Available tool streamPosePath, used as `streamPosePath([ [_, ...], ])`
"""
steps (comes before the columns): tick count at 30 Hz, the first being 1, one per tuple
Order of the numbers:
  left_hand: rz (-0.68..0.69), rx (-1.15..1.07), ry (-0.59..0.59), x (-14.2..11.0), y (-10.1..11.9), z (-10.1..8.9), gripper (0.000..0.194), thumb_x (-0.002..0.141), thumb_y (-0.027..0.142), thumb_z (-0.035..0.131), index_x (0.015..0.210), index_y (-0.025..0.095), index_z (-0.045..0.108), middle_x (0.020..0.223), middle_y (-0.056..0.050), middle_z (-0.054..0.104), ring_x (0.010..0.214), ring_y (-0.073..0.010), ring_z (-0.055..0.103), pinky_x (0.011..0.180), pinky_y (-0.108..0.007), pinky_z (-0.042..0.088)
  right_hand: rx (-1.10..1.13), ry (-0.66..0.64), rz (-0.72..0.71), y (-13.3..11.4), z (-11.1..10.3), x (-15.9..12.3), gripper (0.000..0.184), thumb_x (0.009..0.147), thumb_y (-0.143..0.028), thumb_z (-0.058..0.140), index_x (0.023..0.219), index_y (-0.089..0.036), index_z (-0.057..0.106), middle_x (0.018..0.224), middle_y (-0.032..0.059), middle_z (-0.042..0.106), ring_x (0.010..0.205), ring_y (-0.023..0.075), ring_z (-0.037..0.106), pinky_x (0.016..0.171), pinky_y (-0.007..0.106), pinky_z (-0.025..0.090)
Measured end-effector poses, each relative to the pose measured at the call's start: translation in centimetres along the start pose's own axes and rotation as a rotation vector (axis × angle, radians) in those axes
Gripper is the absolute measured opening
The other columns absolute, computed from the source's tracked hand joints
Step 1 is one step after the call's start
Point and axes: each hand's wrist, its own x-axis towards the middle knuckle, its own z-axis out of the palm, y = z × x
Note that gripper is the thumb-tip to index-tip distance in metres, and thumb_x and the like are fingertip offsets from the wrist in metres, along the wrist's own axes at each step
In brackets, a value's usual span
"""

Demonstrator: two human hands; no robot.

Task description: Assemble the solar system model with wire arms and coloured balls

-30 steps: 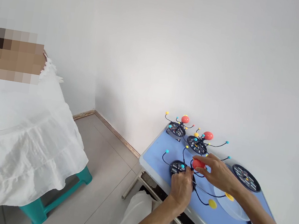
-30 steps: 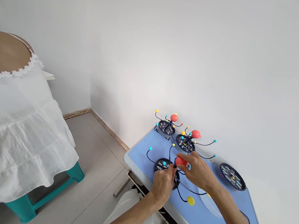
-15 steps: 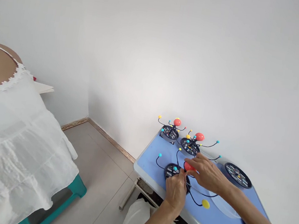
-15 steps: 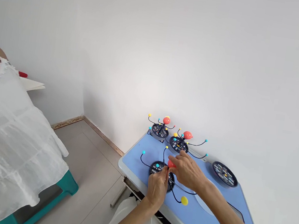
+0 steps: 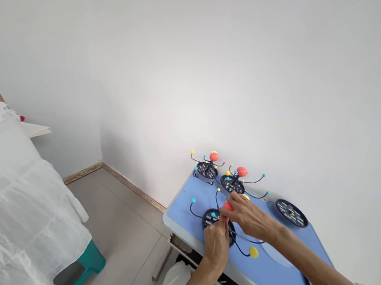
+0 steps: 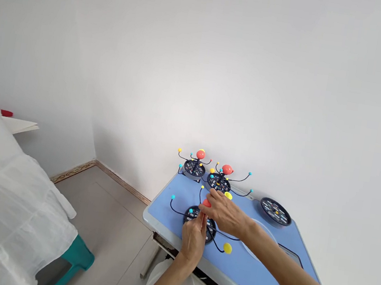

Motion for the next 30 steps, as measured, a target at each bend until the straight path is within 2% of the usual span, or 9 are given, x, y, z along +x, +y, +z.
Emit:
streamPosePath([
  [3,-0.006,-0.004,0.001,0.0,0.1,-0.2,0.025,0.097,0.014,0.05,0.112,0.018,0.068,0.063,-0.002,0.077,0.056,-0.0197,0.073,0.046,-0.026,0.044,0.033,-0.01,0.006,0.0,-0.1,0.0,0.031,0.087,-0.001,0.046,0.097,-0.02,0.067,0.085,0.0086,0.06,0.085,0.0245,0.049,0.069,0.034,0.038],
  [7,-0.012,-0.015,0.0,-0.1,0.2,-0.3,0.021,0.096,0.016,0.052,0.104,0.019,0.071,0.063,-0.002,0.076,0.055,-0.0192,0.073,0.046,-0.025,0.044,0.044,-0.049,0.13,0.0,-0.4,0.1,0.013,0.092,-0.018,0.055,0.088,-0.02,0.068,0.071,0.0073,0.059,0.078,0.0243,0.048,0.063,0.032,0.035],
  [10,-0.006,-0.027,-0.001,-0.2,0.1,-0.3,0.021,0.094,0.014,0.053,0.106,0.018,0.07,0.065,-0.002,0.077,0.056,-0.0187,0.073,0.048,-0.024,0.045,0.043,-0.09,0.168,-0.3,-0.9,0.3,0.013,0.092,-0.026,0.057,0.088,-0.02,0.068,0.071,0.0072,0.061,0.076,0.024,0.05,0.063,0.032,0.034],
  [14,-0.002,-0.037,-0.001,-0.3,0.0,-0.4,0.024,0.093,0.012,0.053,0.11,0.018,0.07,0.067,-0.002,0.078,0.057,-0.0188,0.073,0.049,-0.025,0.046,0.034,-0.142,0.202,-0.5,-1.4,0.6,0.013,0.089,-0.026,0.06,0.096,-0.02,0.069,0.077,0.009,0.063,0.079,0.0254,0.053,0.063,0.032,0.035],
  [20,-0.008,-0.047,0.001,-0.2,-0.1,-0.2,0.022,0.097,0.016,0.051,0.11,0.02,0.069,0.07,-0.001,0.079,0.058,-0.0188,0.074,0.05,-0.024,0.046,0.022,-0.227,0.175,-0.3,-1.9,1.3,0.028,0.078,-0.011,0.06,0.104,-0.017,0.067,0.075,0.0102,0.064,0.08,0.0277,0.057,0.064,0.033,0.036],
  [23,-0.009,-0.055,0.002,-0.3,-0.2,-0.1,0.021,0.096,0.016,0.051,0.106,0.021,0.069,0.071,-0.001,0.079,0.059,-0.0189,0.074,0.051,-0.024,0.047,0.011,-0.24,0.182,0.0,-1.9,1.6,0.033,0.073,-0.01,0.063,0.106,-0.014,0.064,0.075,0.0102,0.065,0.079,0.028,0.059,0.065,0.034,0.036],
  [28,-0.011,-0.073,0.013,-0.4,-0.3,0.0,0.023,0.095,0.013,0.051,0.107,0.021,0.069,0.07,-0.001,0.079,0.059,-0.0182,0.074,0.052,-0.023,0.047,0.035,-0.254,0.19,0.2,-1.7,1.7,0.012,0.079,-0.019,0.068,0.09,-0.017,0.064,0.07,0.0092,0.066,0.078,0.028,0.062,0.062,0.032,0.034],
  [30,-0.013,-0.08,0.02,-0.4,-0.3,0.1,0.025,0.095,0.012,0.05,0.108,0.02,0.069,0.071,-0.002,0.079,0.06,-0.0178,0.074,0.052,-0.023,0.048,0.036,-0.254,0.197,0.2,-1.7,1.7,0.009,0.082,-0.024,0.068,0.088,-0.017,0.064,0.07,0.0088,0.067,0.077,0.0269,0.062,0.061,0.031,0.034],
])
